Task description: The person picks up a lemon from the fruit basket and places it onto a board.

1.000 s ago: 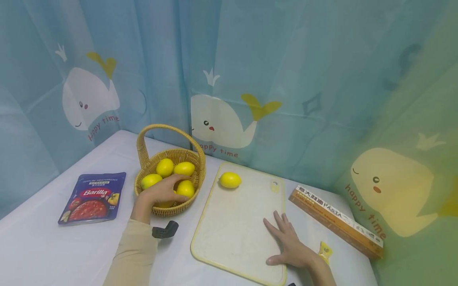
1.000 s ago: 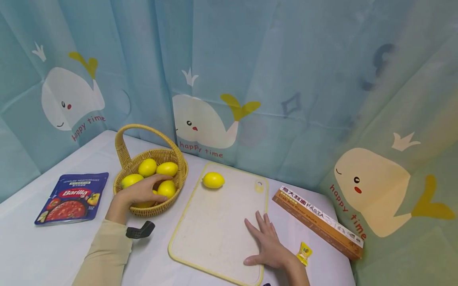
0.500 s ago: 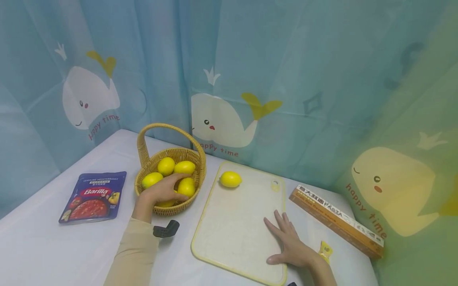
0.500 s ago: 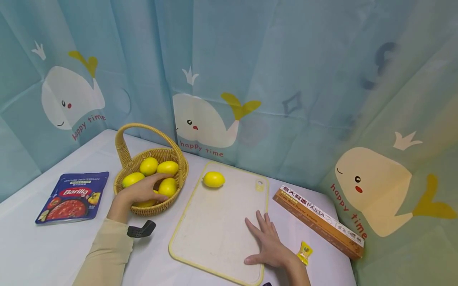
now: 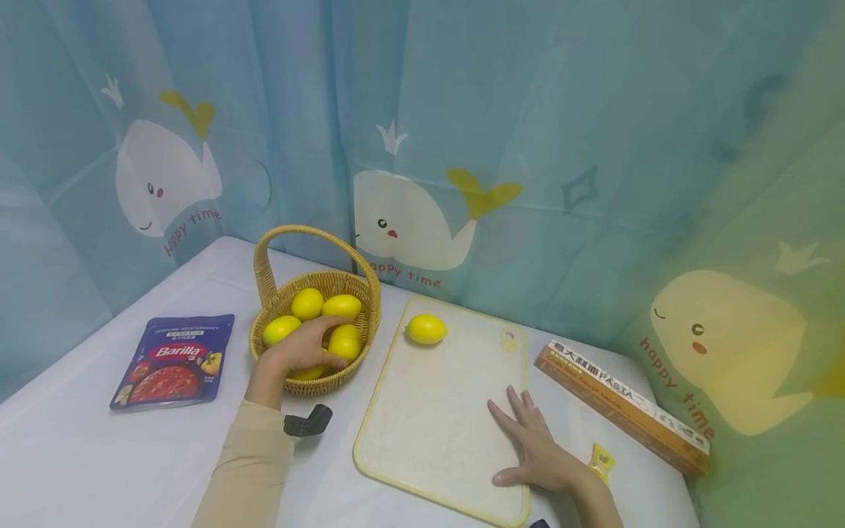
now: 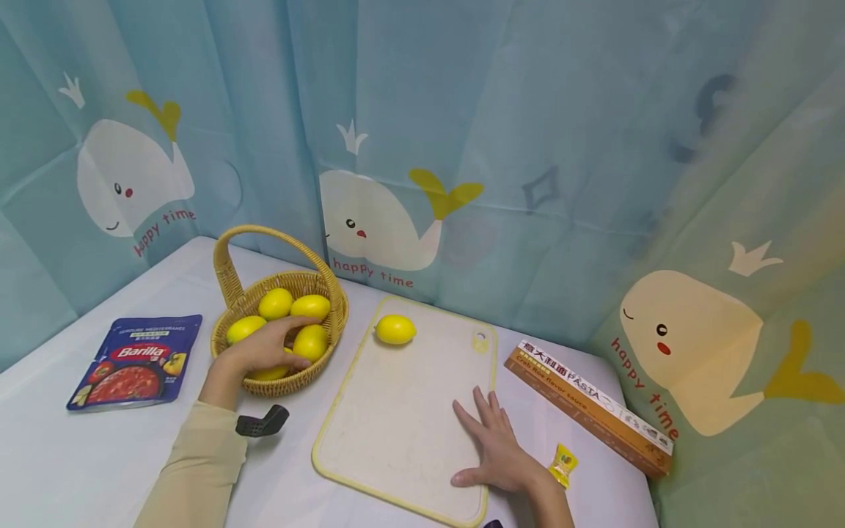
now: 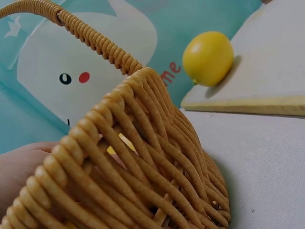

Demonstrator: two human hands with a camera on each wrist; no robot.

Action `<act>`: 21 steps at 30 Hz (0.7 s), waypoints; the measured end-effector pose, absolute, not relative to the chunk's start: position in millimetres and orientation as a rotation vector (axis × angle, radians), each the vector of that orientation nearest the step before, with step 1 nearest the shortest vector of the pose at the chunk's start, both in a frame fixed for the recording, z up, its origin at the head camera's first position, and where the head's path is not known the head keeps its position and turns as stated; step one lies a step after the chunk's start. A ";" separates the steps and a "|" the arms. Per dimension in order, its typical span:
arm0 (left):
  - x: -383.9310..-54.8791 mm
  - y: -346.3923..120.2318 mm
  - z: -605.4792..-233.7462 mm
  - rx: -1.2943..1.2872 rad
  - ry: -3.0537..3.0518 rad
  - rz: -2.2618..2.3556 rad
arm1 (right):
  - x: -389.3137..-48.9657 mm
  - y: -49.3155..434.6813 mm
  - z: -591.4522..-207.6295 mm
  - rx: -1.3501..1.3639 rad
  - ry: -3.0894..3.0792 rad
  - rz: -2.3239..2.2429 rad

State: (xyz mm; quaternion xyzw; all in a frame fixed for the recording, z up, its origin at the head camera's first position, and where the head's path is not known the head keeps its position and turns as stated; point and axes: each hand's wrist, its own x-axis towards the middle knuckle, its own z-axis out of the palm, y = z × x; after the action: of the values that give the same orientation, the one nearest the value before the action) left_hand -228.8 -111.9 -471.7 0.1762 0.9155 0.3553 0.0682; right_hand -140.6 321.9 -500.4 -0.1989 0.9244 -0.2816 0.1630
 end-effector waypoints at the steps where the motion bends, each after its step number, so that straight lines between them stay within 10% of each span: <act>1: -229.0 -111.9 -471.9 0.530 2.760 1.070 | -140.6 322.0 -500.7 -0.566 2.637 -0.805; 21: -230.5 -110.8 -469.7 0.467 2.775 1.123 | -141.0 321.4 -500.5 -0.618 2.649 -0.806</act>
State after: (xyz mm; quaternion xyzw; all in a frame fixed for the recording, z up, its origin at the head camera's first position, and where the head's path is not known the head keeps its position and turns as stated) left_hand -230.5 -110.8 -469.7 0.1538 0.9144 0.3702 0.0560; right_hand -141.0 321.4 -500.5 -0.2154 0.9230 -0.2806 0.1516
